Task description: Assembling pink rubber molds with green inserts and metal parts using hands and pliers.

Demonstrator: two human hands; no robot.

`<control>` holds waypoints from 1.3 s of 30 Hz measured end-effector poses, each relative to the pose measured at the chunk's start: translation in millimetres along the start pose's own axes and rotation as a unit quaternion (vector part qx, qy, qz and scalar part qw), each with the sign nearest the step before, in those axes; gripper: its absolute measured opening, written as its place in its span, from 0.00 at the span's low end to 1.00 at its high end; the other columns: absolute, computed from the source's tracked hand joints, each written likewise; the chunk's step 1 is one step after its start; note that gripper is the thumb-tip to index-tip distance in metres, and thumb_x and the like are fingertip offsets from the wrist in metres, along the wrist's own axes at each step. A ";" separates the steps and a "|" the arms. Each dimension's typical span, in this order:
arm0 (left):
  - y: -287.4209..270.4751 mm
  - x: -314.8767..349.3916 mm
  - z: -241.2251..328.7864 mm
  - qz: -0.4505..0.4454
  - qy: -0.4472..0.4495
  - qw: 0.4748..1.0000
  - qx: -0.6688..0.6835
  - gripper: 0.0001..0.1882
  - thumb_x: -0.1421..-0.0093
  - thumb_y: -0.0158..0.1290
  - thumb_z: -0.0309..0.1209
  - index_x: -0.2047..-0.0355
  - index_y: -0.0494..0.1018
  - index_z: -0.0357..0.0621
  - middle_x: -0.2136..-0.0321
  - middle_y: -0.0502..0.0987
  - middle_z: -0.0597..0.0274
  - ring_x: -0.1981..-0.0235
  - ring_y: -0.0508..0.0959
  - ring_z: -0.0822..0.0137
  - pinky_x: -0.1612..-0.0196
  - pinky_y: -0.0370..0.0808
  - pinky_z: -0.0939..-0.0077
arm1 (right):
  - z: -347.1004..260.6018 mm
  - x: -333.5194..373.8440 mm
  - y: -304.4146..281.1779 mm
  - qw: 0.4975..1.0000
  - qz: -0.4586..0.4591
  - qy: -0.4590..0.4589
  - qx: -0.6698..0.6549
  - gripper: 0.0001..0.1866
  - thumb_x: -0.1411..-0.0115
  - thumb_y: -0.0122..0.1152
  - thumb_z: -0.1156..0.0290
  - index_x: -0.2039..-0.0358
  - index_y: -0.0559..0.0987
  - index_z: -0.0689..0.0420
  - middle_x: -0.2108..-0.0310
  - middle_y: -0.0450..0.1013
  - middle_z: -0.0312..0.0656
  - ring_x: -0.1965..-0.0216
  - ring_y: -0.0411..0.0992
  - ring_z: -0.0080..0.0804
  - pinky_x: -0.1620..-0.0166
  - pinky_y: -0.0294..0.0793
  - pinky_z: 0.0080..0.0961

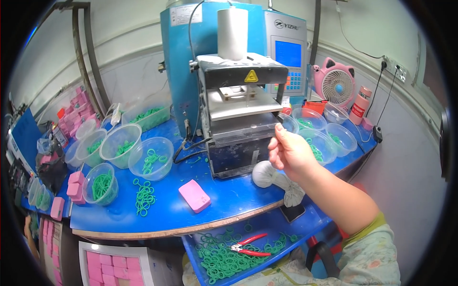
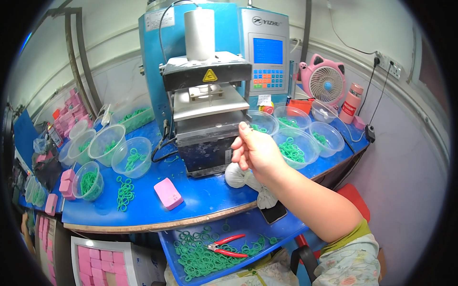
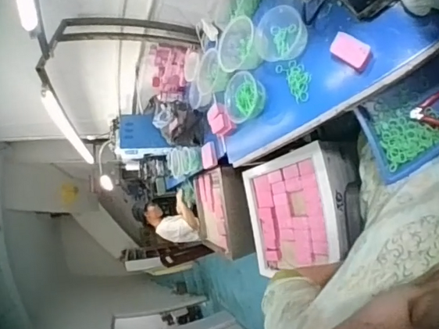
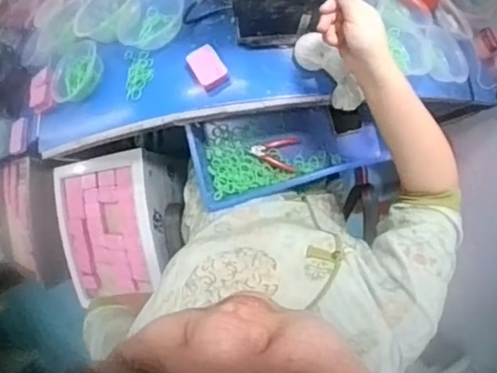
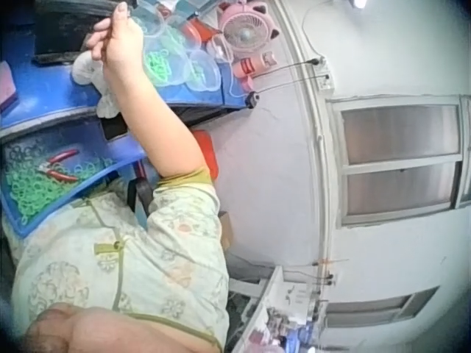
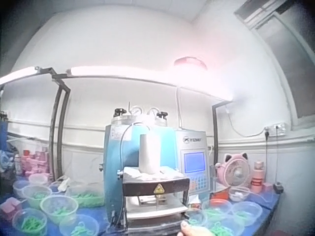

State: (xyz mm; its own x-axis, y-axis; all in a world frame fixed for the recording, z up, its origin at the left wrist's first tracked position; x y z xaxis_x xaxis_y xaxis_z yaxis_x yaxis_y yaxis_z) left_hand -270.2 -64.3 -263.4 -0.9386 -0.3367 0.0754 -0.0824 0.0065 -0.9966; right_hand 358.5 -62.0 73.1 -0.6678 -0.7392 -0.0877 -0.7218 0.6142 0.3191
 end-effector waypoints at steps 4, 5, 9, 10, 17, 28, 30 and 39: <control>-10.5 -7.3 -32.5 0.002 0.033 0.999 -0.020 0.31 0.42 0.40 0.39 0.41 0.51 0.37 0.40 0.45 0.39 0.37 0.45 0.44 0.39 0.43 0.42 | 1.6 8.2 -0.4 0.998 0.015 0.057 0.030 0.28 0.37 0.40 0.48 0.80 0.71 0.59 0.87 0.70 0.42 0.92 0.62 0.23 0.86 0.61 0.15; -14.6 -9.3 -42.4 0.002 0.037 0.999 -0.027 0.31 0.42 0.40 0.39 0.41 0.52 0.37 0.40 0.45 0.39 0.37 0.45 0.44 0.39 0.43 0.43 | 4.5 15.1 2.1 0.995 0.028 0.073 0.056 0.29 0.37 0.39 0.47 0.81 0.71 0.59 0.87 0.69 0.42 0.92 0.62 0.23 0.86 0.61 0.16; -27.8 -33.7 -75.7 0.007 0.068 0.997 -0.047 0.30 0.42 0.40 0.38 0.41 0.52 0.37 0.40 0.46 0.39 0.38 0.45 0.44 0.39 0.43 0.43 | 26.1 110.7 15.5 0.793 -0.288 0.220 0.490 0.28 0.42 0.46 0.45 0.78 0.75 0.60 0.83 0.73 0.41 0.81 0.72 0.28 0.75 0.71 0.27; -31.5 -41.1 -80.4 0.007 0.077 0.996 -0.050 0.30 0.42 0.40 0.38 0.41 0.52 0.37 0.40 0.46 0.39 0.38 0.45 0.44 0.39 0.44 0.43 | 41.1 138.4 3.5 0.657 -0.406 0.279 0.571 0.30 0.43 0.47 0.43 0.77 0.77 0.61 0.81 0.74 0.43 0.78 0.73 0.33 0.71 0.72 0.31; -63.3 -89.3 -107.7 -0.015 0.149 0.986 -0.074 0.30 0.43 0.40 0.37 0.42 0.52 0.37 0.40 0.47 0.39 0.38 0.46 0.44 0.40 0.44 0.43 | 84.8 270.8 -138.1 0.406 -0.262 0.430 0.762 0.45 0.51 0.50 0.33 0.54 0.70 0.69 0.70 0.75 0.47 0.68 0.75 0.41 0.68 0.74 0.35; -105.3 -133.6 -98.0 -0.049 0.197 0.975 -0.095 0.29 0.43 0.41 0.36 0.42 0.53 0.36 0.41 0.49 0.39 0.39 0.48 0.44 0.40 0.45 0.44 | 142.8 328.1 -195.4 0.787 0.129 0.332 0.503 0.36 0.55 0.60 0.50 0.55 0.63 0.65 0.65 0.72 0.59 0.61 0.72 0.51 0.59 0.72 0.38; -107.7 -136.1 -89.7 -0.049 0.194 0.975 -0.091 0.29 0.43 0.41 0.35 0.42 0.53 0.36 0.41 0.49 0.39 0.39 0.48 0.44 0.40 0.45 0.44 | 140.3 324.9 -195.0 0.785 0.126 0.348 0.496 0.36 0.55 0.60 0.50 0.55 0.64 0.65 0.65 0.72 0.59 0.62 0.72 0.51 0.58 0.72 0.38; -109.7 -149.3 -62.9 -0.035 0.163 0.983 -0.078 0.29 0.43 0.41 0.34 0.43 0.54 0.35 0.42 0.50 0.39 0.39 0.49 0.43 0.40 0.46 0.44 | 147.5 321.2 -201.5 0.792 0.116 0.373 0.468 0.40 0.58 0.62 0.48 0.54 0.63 0.67 0.64 0.72 0.59 0.60 0.71 0.51 0.56 0.70 0.36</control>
State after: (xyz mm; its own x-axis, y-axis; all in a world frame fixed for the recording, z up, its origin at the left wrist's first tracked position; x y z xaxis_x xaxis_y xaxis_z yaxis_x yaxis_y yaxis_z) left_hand -142.0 44.5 -163.3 -0.9842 -0.0224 0.1759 -0.1772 0.1479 -0.9730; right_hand 262.6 -382.4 -158.5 -0.7612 -0.3185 0.5649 -0.6469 0.4352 -0.6262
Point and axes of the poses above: each hand's wrist, its own x-axis away from the middle knuckle, its own y-axis out of the palm, z = x × y, the point moved 6 cm from there along -x, towards the middle knuckle
